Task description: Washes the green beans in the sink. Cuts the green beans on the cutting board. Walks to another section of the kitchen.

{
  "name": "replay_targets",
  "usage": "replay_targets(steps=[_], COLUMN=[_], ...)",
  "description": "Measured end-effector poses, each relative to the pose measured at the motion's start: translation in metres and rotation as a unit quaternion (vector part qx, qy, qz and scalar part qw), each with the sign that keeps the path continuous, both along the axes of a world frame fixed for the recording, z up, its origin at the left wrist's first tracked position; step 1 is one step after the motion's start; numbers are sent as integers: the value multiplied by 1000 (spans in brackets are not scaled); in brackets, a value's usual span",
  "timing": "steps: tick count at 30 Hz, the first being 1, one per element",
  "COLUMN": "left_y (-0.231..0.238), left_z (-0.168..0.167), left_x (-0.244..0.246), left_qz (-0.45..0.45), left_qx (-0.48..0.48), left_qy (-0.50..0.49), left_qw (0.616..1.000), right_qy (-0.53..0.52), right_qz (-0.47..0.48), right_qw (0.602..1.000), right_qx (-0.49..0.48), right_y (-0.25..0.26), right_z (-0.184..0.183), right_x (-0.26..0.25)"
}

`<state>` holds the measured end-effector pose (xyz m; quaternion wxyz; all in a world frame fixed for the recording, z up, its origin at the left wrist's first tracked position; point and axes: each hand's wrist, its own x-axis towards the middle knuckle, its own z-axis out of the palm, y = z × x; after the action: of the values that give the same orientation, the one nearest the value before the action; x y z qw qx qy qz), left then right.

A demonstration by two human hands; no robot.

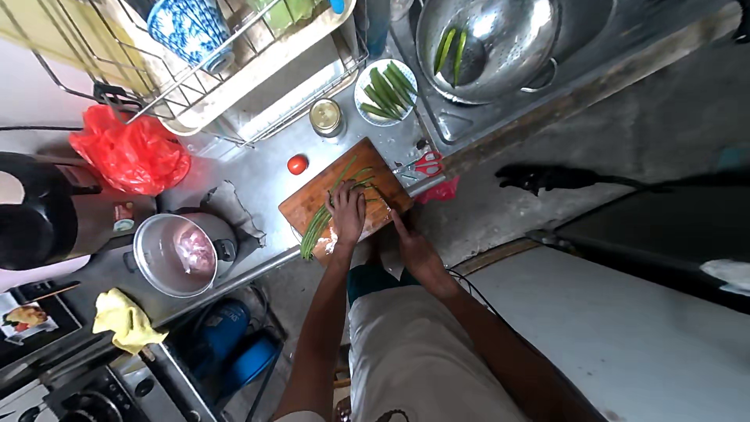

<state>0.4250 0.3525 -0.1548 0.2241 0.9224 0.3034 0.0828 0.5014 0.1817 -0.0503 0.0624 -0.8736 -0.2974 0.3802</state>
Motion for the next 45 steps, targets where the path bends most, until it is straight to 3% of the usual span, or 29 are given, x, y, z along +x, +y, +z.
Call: replay_targets(steps=[4, 8, 31, 45], left_y=[2, 2, 4, 3], left_z=[-5, -8, -10, -3], left_x=[0, -1, 0, -3], left_qz=[17, 23, 60, 48], left_qx=[-5, -15, -41, -54], left_qy=[-2, -14, -65, -60], left_qw=[1000, 1000, 995, 996], right_qy=[-19, 3, -37, 1], right_qz=[-1, 11, 49, 72], right_qw=[999, 1000, 994, 996], right_qx=[28, -19, 91, -61], right_y=[0, -12, -11, 25], right_z=[-15, -24, -11, 15], right_x=[2, 6, 6, 9])
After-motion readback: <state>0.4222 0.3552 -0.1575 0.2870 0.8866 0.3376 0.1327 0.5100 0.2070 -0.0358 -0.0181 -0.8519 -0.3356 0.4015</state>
